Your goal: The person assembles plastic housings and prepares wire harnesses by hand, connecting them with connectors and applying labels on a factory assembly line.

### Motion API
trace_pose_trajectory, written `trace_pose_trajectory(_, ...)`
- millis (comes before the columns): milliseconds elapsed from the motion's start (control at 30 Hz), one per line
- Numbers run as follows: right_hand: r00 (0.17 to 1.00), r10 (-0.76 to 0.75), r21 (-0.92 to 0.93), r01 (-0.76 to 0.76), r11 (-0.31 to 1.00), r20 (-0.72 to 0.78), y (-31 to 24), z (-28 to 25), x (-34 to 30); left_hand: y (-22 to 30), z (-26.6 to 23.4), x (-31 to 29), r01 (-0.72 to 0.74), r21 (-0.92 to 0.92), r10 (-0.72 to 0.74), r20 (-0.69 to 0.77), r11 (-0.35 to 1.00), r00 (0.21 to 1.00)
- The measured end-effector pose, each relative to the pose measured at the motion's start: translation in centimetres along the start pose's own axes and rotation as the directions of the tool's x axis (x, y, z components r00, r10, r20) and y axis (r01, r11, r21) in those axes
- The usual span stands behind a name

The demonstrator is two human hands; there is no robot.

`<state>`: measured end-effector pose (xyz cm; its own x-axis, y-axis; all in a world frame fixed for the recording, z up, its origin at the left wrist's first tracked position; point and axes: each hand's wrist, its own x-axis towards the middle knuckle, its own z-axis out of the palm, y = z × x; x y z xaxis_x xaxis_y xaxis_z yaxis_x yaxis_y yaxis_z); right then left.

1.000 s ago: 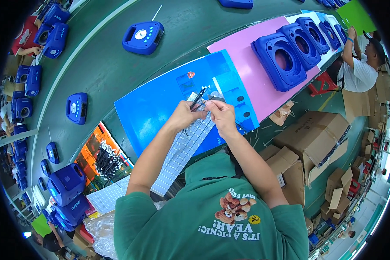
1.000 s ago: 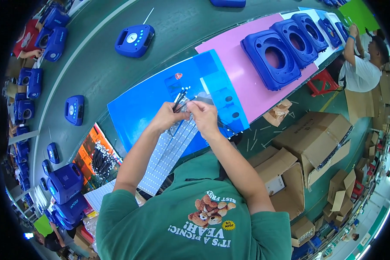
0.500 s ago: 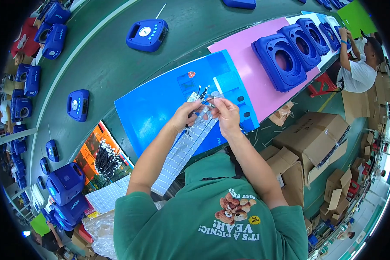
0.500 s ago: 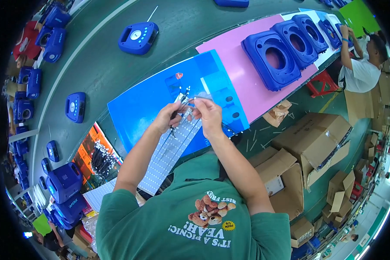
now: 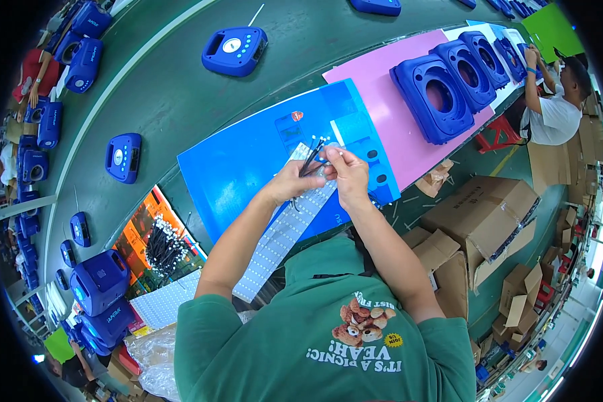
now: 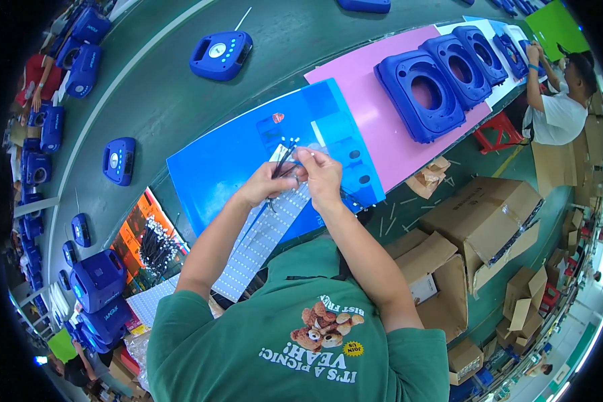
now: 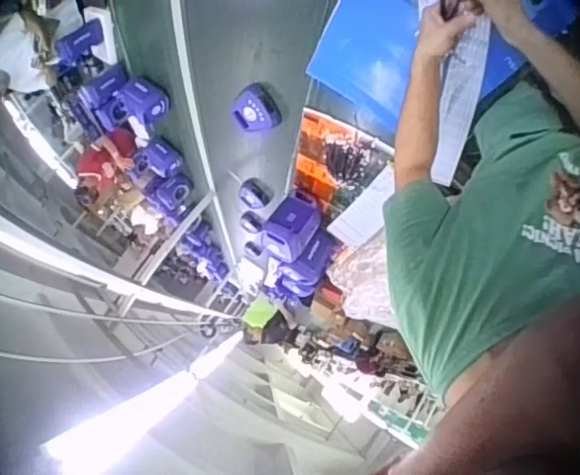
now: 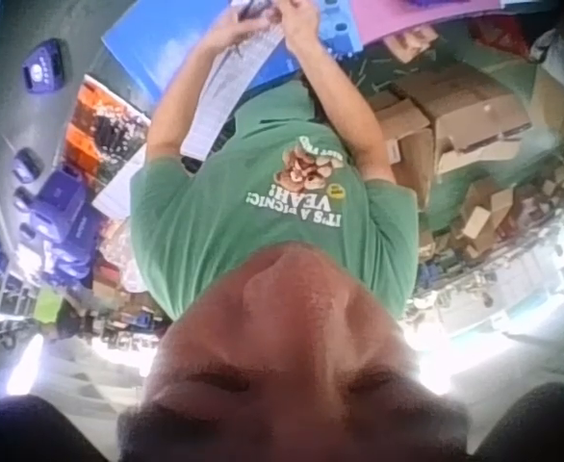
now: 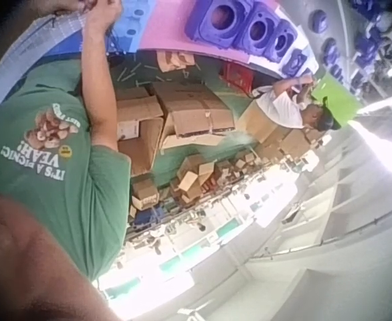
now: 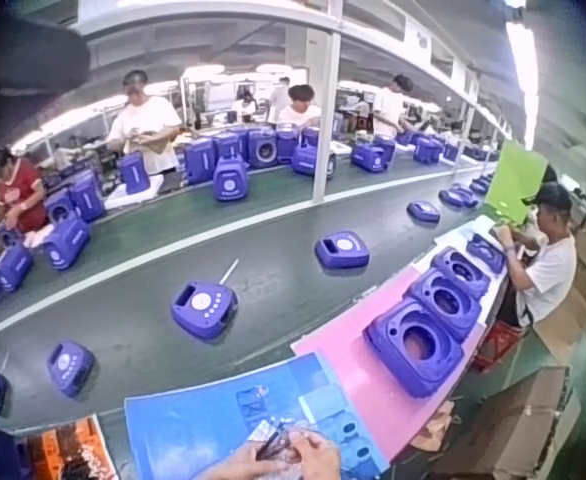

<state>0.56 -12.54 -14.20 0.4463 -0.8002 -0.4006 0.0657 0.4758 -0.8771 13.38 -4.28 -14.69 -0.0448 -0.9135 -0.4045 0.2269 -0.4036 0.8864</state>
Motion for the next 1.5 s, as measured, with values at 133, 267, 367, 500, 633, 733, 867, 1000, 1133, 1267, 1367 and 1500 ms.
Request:
trace_pose_trajectory(133,1.000,0.024,0.077,-0.025,0.997,0.019,-0.4,0.2,-1.0,-1.0,0.3,0.6,-0.111,0.107,0.126,-0.145,0.988,0.981)
trace_pose_trajectory(267,0.991,-0.109,0.007,0.109,0.994,0.082,-0.8,-0.4,-1.7,-1.8,-1.0,1.2,-0.110,0.247,0.116,-0.010,0.963,0.993)
trace_pose_trajectory(367,0.992,-0.114,-0.016,0.115,0.993,0.055,-1.0,-1.2,-1.5,-0.5,-1.5,0.7,-0.064,0.001,0.064,0.058,0.998,0.996)
trace_pose_trajectory(500,0.992,-0.089,-0.088,0.097,0.991,0.095,-0.7,-1.5,-2.3,-1.2,-1.2,1.5,0.027,-0.214,-0.049,-0.096,0.977,0.994)
trace_pose_trajectory(633,0.980,-0.119,-0.157,0.145,0.977,0.159,-0.5,-1.5,-3.3,-1.8,-1.2,2.1,0.090,-0.010,-0.089,-0.295,0.996,0.951)
trace_pose_trajectory(733,0.967,-0.135,-0.243,0.187,0.952,0.217,-1.5,-1.8,-3.5,-1.6,-1.1,1.7,0.085,0.334,0.053,-0.382,0.939,0.923)
trace_pose_trajectory(867,0.951,-0.231,-0.288,0.284,0.915,0.205,-2.6,-2.3,-3.3,0.1,-0.1,1.4,0.112,0.544,0.114,-0.365,0.831,0.924)
trace_pose_trajectory(1000,0.956,-0.217,-0.288,0.269,0.919,0.199,-5.3,-3.3,-3.8,-1.5,-0.8,2.0,0.062,0.408,0.112,-0.388,0.911,0.915)
trace_pose_trajectory(1133,0.969,-0.124,-0.170,0.162,0.972,0.215,-6.0,-3.1,-4.0,-2.5,-1.9,1.7,-0.098,0.088,0.119,-0.276,0.991,0.954)
trace_pose_trajectory(1267,0.948,0.003,-0.400,0.132,0.907,0.319,-2.3,-3.8,-2.7,-2.3,-1.0,1.4,-0.135,-0.039,0.114,-0.342,0.990,0.933)
trace_pose_trajectory(1367,0.923,-0.089,-0.507,0.284,0.814,0.374,-1.2,-3.1,-2.4,-2.5,-0.6,1.3,-0.092,-0.014,0.080,-0.357,0.996,0.930)
trace_pose_trajectory(1500,0.936,-0.137,-0.572,0.308,0.760,0.323,-0.3,-2.5,-2.0,-1.9,-0.1,0.9,-0.020,0.071,0.041,-0.310,0.997,0.950)
